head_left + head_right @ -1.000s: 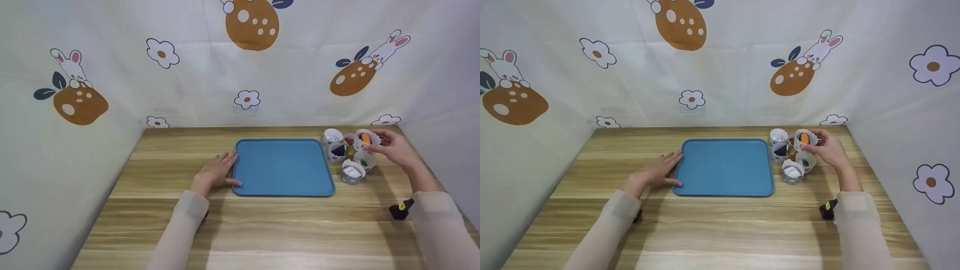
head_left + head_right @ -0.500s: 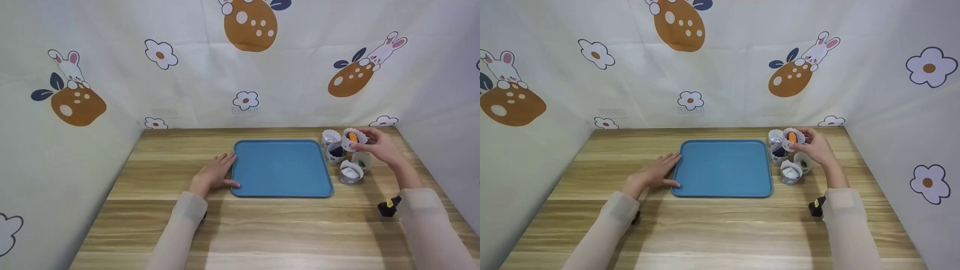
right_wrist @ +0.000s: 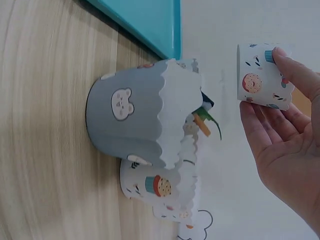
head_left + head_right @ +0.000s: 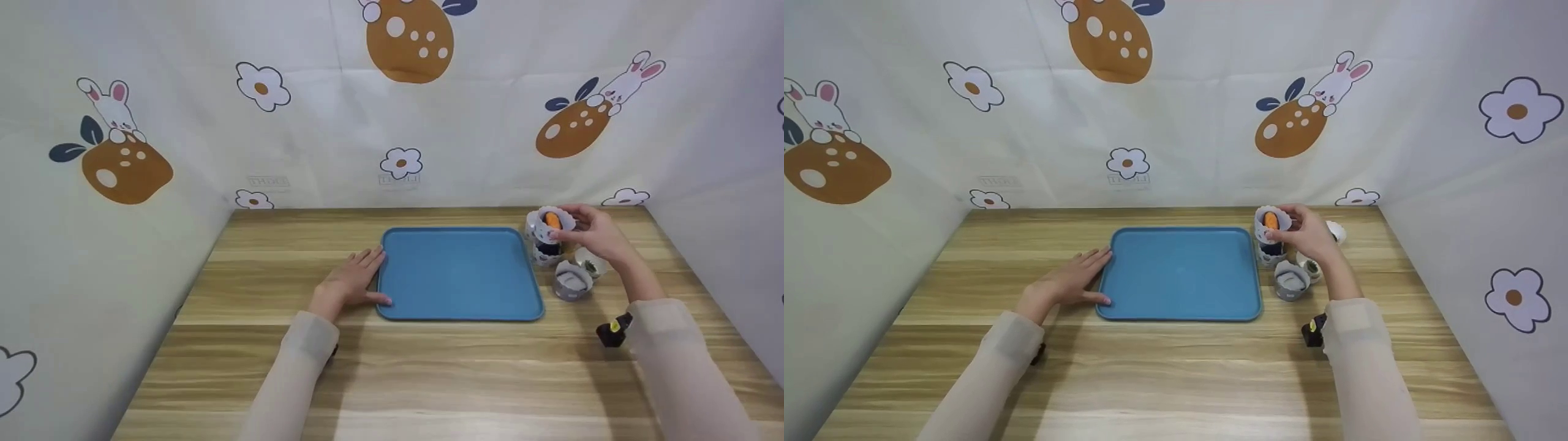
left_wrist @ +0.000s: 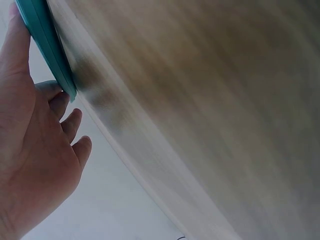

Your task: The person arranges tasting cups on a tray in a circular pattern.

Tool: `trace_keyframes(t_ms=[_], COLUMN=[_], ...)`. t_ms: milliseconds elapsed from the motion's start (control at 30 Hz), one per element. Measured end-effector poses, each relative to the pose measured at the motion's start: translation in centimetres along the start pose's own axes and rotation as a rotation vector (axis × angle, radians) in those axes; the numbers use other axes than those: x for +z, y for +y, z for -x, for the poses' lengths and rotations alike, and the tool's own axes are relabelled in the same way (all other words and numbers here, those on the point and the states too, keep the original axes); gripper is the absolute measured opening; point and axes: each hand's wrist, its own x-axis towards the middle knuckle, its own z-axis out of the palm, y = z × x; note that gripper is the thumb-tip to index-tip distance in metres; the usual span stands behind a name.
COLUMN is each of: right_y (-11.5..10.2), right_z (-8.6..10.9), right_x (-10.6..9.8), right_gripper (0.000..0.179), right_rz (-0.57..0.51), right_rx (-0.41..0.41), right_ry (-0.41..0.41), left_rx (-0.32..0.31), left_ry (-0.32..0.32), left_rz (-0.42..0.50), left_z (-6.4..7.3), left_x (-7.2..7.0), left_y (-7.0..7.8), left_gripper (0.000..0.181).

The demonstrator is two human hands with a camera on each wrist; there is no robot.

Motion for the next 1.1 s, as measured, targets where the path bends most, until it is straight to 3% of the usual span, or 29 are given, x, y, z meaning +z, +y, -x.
trace_keyframes(t_ms=[267,600,933,1100], right_y=[-0.6,-2.0,-2.3,-2.5], right_z=[-0.9,-1.7,-2.7,-3.2], right_x=[1.1,2.5,4.5,5.4], right_gripper=[0.064,0.069,0.067,0.065], right_rz=[-0.018,0.034,-0.047,-0.02], right_rx=[-0.006,0.026,-0.001,-0.024], right_ry=[-0.041,-0.079,-0.094,-0.101], left_rx=[-0.008,-0.014,-0.012,-0.022], left_ry=[-0.005,-0.01,-0.002,-0.009], left_rz=[-0.005,-0.003,-0.023,-0.013], left_z=[-0.1,0.1,0.1,0.1], left_x=[0.1,-0.2,-0.1,-0.1], left_y=[0.1,0.1,0.1,0.2], left_gripper=[0.104,0.103,0.104,0.104])
